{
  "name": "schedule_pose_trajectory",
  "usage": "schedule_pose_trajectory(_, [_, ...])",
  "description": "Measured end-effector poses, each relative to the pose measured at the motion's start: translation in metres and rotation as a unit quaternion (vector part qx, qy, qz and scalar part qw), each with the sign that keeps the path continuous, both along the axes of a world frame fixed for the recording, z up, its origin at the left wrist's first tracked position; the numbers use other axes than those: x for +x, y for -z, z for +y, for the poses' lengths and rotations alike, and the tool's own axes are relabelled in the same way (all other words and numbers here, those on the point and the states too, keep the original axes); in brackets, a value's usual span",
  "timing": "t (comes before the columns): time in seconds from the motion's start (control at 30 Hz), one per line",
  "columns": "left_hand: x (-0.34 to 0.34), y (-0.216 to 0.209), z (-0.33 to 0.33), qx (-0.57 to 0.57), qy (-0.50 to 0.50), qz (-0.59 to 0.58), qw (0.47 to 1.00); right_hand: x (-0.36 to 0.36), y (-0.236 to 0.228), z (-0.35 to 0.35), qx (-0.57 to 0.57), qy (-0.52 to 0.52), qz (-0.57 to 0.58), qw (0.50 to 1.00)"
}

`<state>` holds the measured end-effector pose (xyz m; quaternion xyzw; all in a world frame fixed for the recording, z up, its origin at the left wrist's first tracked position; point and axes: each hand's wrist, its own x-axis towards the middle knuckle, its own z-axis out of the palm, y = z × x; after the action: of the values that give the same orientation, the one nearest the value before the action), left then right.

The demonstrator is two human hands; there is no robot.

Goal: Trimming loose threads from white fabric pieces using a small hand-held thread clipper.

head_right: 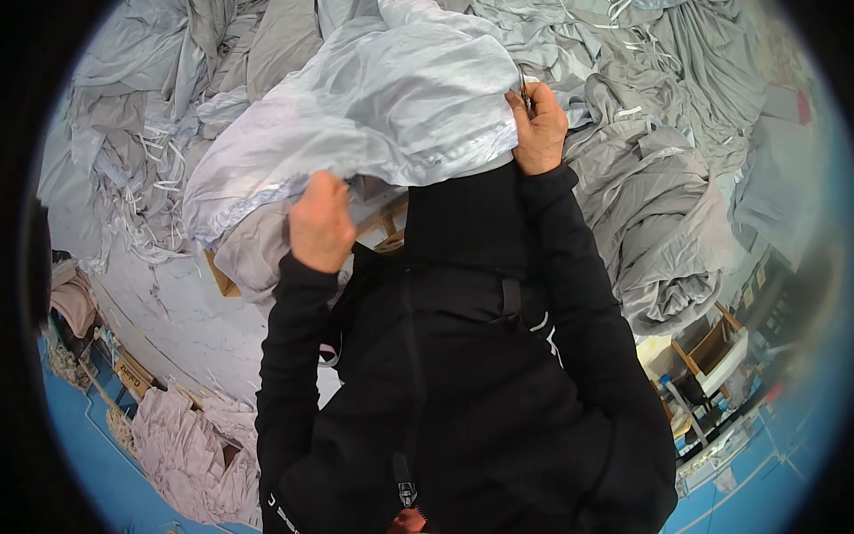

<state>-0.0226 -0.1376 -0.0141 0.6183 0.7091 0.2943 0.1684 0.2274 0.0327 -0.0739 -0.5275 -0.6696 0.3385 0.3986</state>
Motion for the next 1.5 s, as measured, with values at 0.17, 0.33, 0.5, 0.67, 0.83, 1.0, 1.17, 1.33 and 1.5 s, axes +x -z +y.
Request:
schedule_pose_trajectory(0.17, [-0.018, -0.043, -0.021, -0.123, -0.114, -0.255, 0.952, 0.006, 0.006, -0.001, -0.013, 0.008, -0.017, 1.0])
schedule_pose_trajectory(0.33, [0.032, -0.052, 0.022, -0.104, -0.046, -0.351, 0.929, 0.006, 0.007, 0.001, -0.025, 0.004, 0.0, 1.0])
schedule_pose_trajectory(0.5, [0.065, 0.004, 0.051, 0.086, -0.01, -0.251, 0.964, 0.002, -0.001, -0.004, -0.016, 0.003, -0.025, 1.0])
schedule_pose_trajectory(0.67, [0.07, 0.005, 0.059, 0.043, -0.028, -0.29, 0.956, 0.002, -0.002, -0.004, -0.019, 0.004, -0.007, 1.0])
schedule_pose_trajectory(0.83, [0.066, 0.004, 0.067, 0.0, -0.026, -0.325, 0.945, 0.001, -0.001, -0.003, -0.016, -0.002, -0.004, 1.0])
schedule_pose_trajectory(1.0, [0.059, 0.004, 0.071, -0.035, 0.01, -0.347, 0.937, 0.002, -0.001, -0.003, -0.021, -0.006, -0.017, 1.0])
schedule_pose_trajectory(1.17, [0.055, 0.01, 0.061, -0.018, 0.029, -0.336, 0.941, 0.002, 0.0, -0.002, -0.021, -0.006, -0.012, 1.0])
schedule_pose_trajectory(1.33, [0.05, 0.004, 0.03, -0.039, -0.018, -0.371, 0.928, 0.005, 0.002, -0.001, -0.028, -0.006, -0.019, 0.999])
schedule_pose_trajectory(1.5, [0.035, -0.016, 0.016, -0.02, -0.087, -0.491, 0.867, 0.002, 0.001, -0.002, -0.027, -0.006, -0.013, 1.0])
